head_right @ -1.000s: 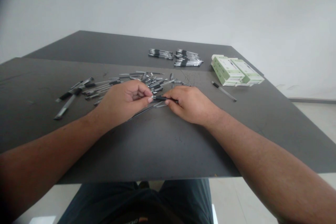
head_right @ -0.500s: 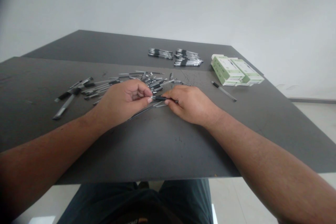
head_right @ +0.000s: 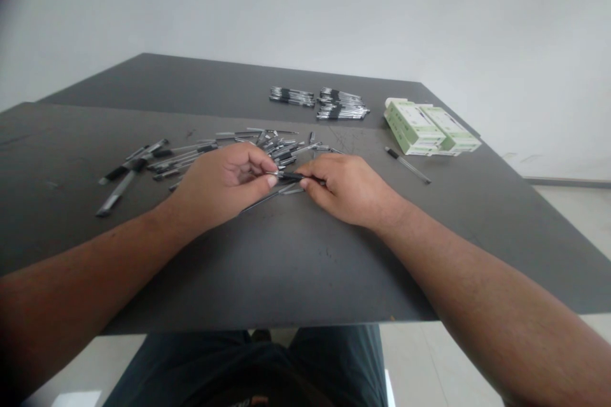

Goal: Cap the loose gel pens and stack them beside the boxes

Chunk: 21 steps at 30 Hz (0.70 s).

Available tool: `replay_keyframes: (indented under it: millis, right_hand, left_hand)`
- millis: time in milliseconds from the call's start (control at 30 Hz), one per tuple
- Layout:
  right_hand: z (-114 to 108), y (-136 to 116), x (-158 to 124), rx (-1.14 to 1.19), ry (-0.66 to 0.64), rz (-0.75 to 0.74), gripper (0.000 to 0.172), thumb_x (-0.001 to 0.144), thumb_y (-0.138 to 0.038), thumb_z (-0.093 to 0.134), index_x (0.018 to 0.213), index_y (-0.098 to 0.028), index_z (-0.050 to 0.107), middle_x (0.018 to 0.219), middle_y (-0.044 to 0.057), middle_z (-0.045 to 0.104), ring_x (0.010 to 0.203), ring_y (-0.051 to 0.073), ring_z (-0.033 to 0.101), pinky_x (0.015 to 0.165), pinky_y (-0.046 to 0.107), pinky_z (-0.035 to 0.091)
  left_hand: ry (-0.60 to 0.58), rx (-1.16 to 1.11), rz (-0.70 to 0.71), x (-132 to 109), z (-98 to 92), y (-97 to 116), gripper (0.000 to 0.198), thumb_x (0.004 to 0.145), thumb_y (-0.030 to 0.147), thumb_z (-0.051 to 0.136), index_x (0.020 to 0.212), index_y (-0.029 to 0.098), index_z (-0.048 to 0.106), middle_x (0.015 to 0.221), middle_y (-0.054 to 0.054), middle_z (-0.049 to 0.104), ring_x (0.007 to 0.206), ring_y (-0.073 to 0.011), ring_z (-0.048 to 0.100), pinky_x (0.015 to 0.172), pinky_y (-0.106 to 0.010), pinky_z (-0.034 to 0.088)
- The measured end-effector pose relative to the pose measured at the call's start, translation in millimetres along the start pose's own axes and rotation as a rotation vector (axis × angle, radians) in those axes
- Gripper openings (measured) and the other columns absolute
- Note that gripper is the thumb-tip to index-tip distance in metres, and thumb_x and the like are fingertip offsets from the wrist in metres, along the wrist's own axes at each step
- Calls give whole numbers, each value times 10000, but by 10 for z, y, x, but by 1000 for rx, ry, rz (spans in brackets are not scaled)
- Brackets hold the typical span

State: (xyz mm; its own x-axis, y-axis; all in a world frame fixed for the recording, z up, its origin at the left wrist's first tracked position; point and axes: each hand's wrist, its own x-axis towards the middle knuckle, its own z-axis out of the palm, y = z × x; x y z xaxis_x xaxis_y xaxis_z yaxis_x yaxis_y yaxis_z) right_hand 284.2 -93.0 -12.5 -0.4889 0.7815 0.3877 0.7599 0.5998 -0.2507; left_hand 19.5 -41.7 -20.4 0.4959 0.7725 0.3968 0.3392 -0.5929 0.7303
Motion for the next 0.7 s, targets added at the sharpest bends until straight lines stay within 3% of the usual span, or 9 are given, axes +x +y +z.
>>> replay_keyframes:
  millis: [333, 500, 700]
  right_hand:
    - [-22, 15, -2, -22, -23, -14, 288, 1104, -281, 636, 1279, -226, 858, 1073, 90, 883, 974, 262, 805, 885, 369, 597]
    - [-37, 3, 2, -35, -14, -24, 291, 1099, -271, 634, 1269, -215, 864, 1066, 97, 881, 984, 270, 807, 888, 375, 592]
    - [-31, 7, -1, -48, -9, -5, 280, 1080, -268, 666, 1271, -234, 867, 1058, 78, 886, 962, 253, 800, 879, 356, 590]
  left_hand:
    - [-25, 10, -63, 25, 20, -67, 206, 952, 386, 747, 1083, 241, 811, 862, -21, 818, 813, -207, 768, 733, -317, 589]
    - [-86, 154, -28, 29, -41, 20, 200, 998, 395, 689, 950, 240, 807, 795, -9, 798, 743, -201, 716, 740, -339, 530]
    - [-90, 209, 9, 21, -63, 52, 206, 1004, 394, 674, 960, 242, 805, 825, -9, 803, 767, -208, 712, 773, -337, 527]
